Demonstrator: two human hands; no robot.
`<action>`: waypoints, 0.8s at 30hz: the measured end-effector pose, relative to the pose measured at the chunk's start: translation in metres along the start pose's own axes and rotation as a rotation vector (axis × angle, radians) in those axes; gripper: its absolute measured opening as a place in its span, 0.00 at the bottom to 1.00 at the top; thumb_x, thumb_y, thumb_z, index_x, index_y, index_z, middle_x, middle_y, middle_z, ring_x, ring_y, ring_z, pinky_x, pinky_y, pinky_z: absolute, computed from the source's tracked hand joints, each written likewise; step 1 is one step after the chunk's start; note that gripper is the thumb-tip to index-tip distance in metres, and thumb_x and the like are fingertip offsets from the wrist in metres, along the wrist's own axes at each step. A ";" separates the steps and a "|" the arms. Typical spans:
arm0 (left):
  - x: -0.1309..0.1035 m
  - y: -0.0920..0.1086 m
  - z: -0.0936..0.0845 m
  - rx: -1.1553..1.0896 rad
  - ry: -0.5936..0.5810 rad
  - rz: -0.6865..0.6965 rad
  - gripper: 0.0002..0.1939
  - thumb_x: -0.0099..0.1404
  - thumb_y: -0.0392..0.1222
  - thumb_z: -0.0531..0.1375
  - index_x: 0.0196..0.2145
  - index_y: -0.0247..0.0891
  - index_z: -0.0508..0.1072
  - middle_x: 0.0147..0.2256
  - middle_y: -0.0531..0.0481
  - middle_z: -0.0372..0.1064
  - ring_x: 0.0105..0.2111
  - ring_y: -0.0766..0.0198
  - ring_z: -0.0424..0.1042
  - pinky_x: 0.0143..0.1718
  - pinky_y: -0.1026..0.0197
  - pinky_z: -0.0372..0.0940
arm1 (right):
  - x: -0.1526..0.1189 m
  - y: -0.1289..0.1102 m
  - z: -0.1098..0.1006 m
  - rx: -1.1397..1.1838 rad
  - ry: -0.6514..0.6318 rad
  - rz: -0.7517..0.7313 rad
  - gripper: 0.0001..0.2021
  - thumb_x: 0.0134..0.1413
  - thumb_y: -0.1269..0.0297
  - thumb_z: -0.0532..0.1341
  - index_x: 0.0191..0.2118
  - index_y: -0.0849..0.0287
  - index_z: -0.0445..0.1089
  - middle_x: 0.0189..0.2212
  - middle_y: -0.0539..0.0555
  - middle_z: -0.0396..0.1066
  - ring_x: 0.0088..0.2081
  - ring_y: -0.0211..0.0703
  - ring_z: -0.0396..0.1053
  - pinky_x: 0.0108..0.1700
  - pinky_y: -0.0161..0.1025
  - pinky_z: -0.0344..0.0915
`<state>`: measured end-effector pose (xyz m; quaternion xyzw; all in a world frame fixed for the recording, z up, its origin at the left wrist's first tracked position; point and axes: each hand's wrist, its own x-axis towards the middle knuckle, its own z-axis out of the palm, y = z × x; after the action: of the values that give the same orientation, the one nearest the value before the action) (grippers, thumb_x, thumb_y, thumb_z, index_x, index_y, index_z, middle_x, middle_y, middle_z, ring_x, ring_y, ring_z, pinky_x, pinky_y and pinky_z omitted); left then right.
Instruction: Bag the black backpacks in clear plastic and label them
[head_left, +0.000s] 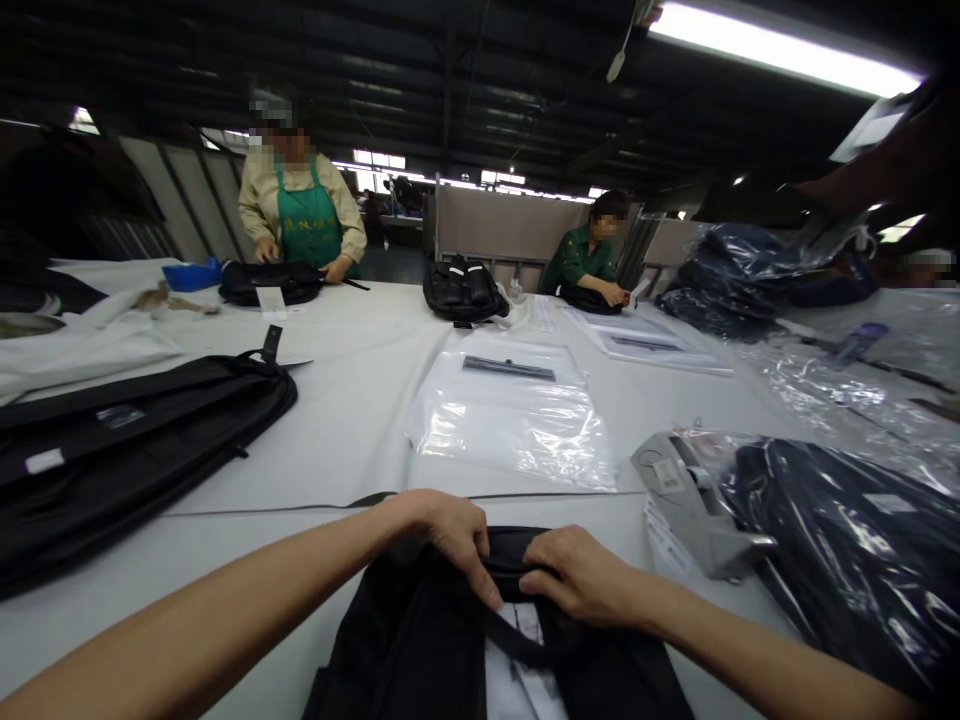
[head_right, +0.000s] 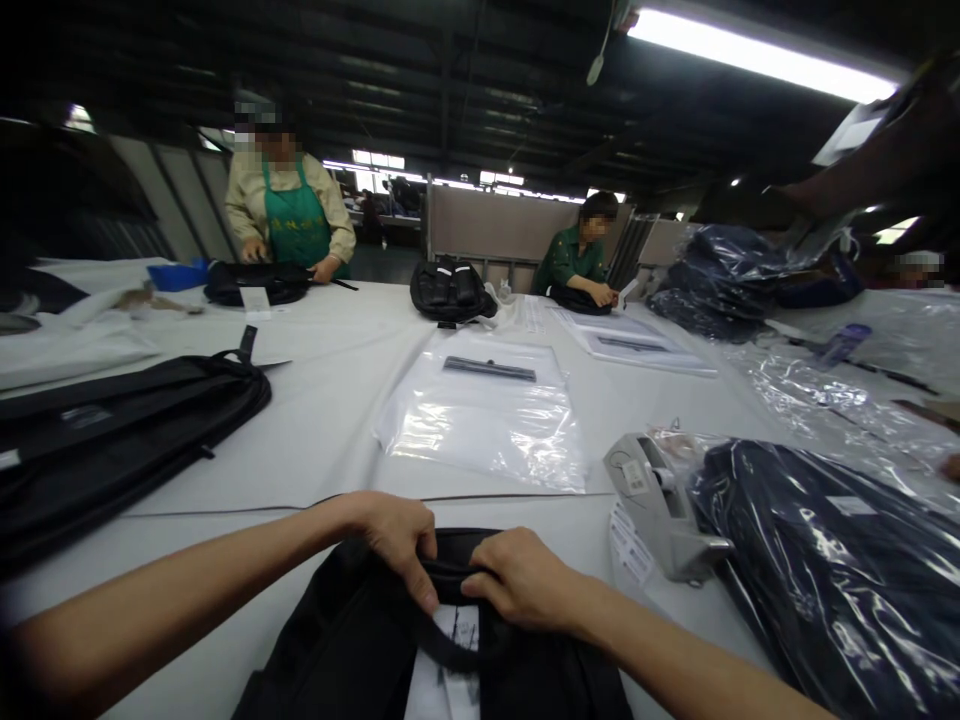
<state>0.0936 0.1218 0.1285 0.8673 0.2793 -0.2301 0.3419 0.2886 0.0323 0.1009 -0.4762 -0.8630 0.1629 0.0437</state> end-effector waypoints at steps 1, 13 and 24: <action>-0.003 0.004 0.004 0.050 0.020 -0.013 0.26 0.43 0.66 0.62 0.29 0.41 0.78 0.25 0.50 0.71 0.27 0.57 0.70 0.25 0.61 0.63 | -0.005 -0.003 0.002 -0.017 -0.002 -0.022 0.10 0.57 0.59 0.55 0.36 0.57 0.71 0.32 0.52 0.70 0.34 0.41 0.66 0.36 0.34 0.57; 0.018 -0.020 0.026 -0.026 0.194 -0.101 0.31 0.47 0.69 0.56 0.36 0.41 0.77 0.32 0.48 0.74 0.31 0.55 0.72 0.30 0.60 0.64 | 0.006 0.016 0.017 -0.066 0.139 0.167 0.11 0.51 0.58 0.62 0.39 0.57 0.71 0.36 0.54 0.70 0.39 0.45 0.66 0.40 0.37 0.59; 0.026 -0.033 0.021 -0.107 0.372 -0.034 0.25 0.51 0.63 0.57 0.34 0.38 0.75 0.34 0.44 0.73 0.36 0.50 0.70 0.35 0.57 0.62 | 0.031 0.036 0.042 -0.121 0.081 0.205 0.15 0.60 0.54 0.50 0.36 0.57 0.70 0.31 0.54 0.74 0.34 0.47 0.70 0.33 0.37 0.54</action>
<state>0.0872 0.1354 0.0838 0.8705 0.3642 -0.0564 0.3261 0.2918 0.0658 0.0470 -0.5697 -0.8157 0.0949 0.0329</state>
